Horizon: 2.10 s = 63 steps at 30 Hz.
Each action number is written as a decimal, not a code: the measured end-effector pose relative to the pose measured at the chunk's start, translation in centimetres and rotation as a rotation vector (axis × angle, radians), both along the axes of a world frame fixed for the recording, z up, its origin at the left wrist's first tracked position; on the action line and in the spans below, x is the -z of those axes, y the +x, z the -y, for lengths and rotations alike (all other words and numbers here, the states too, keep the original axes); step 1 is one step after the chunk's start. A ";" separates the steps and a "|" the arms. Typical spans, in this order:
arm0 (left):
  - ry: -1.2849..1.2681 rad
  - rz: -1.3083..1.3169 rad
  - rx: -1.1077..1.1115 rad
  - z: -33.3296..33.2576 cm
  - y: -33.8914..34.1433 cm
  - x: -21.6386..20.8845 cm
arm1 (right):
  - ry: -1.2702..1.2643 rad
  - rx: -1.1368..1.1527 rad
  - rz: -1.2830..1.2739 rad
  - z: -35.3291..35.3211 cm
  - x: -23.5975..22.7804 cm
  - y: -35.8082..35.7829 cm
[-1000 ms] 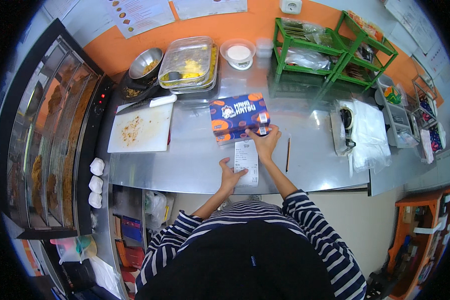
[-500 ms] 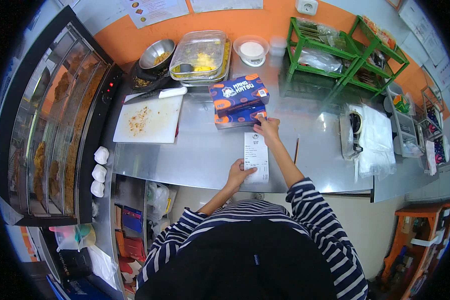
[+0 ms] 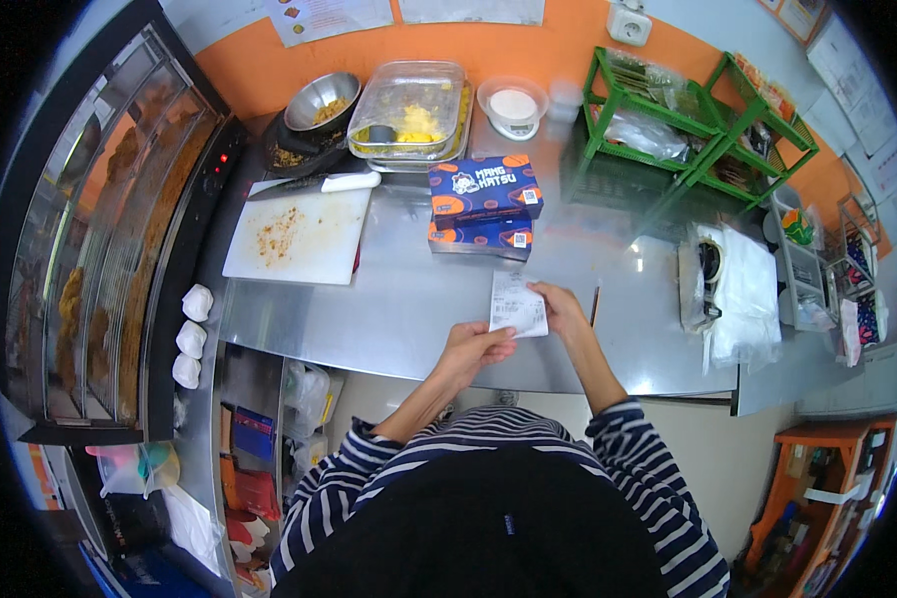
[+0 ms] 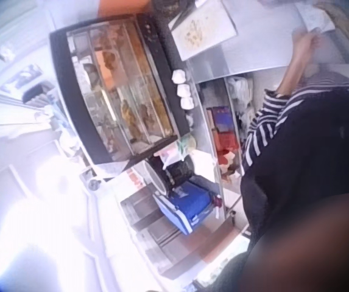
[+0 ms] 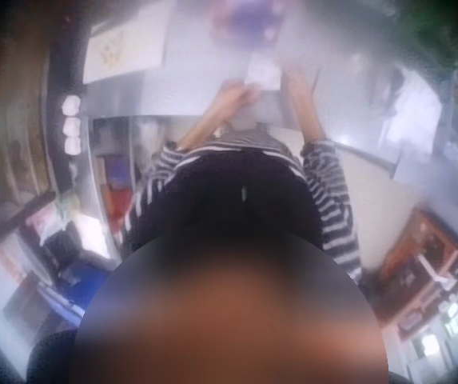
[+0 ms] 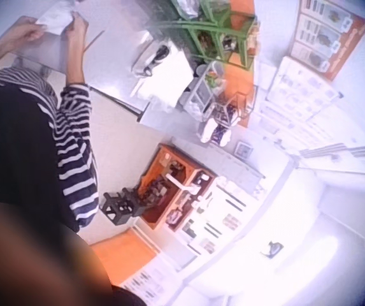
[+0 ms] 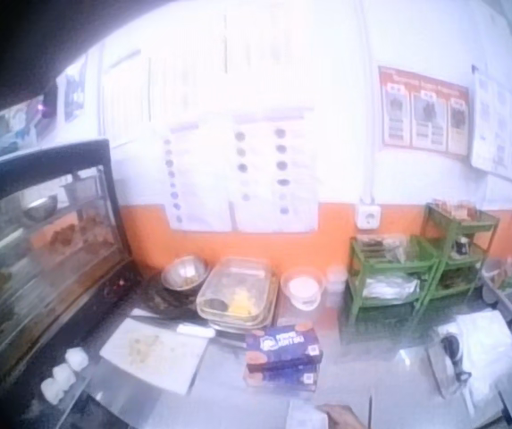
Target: The person scoops scrambled eggs into a compartmentalized food box, then retrieves fried chicken from a warmer, cuts it on a cutting board, and places the pieces into the box. The box is closed, placed into a plastic bag, and sealed for delivery.
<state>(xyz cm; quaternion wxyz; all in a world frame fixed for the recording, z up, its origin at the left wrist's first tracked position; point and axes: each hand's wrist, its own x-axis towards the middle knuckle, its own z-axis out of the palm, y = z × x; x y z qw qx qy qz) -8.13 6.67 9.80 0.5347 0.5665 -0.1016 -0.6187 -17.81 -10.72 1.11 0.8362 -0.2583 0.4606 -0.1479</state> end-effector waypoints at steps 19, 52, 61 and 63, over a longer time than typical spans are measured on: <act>-0.134 0.243 -0.097 -2.0 3.3 0.4 | -0.495 -0.197 0.223 6.4 -7.5 9.9; -0.189 0.690 -0.313 1.3 9.5 8.7 | -1.579 0.551 -0.299 7.5 -5.2 3.5; -0.619 1.030 0.047 6.4 -8.7 7.1 | -1.544 0.934 -1.408 7.0 -2.5 -38.6; -0.757 1.155 0.342 11.5 -15.4 5.7 | -1.667 0.695 -1.181 11.2 -1.6 -42.3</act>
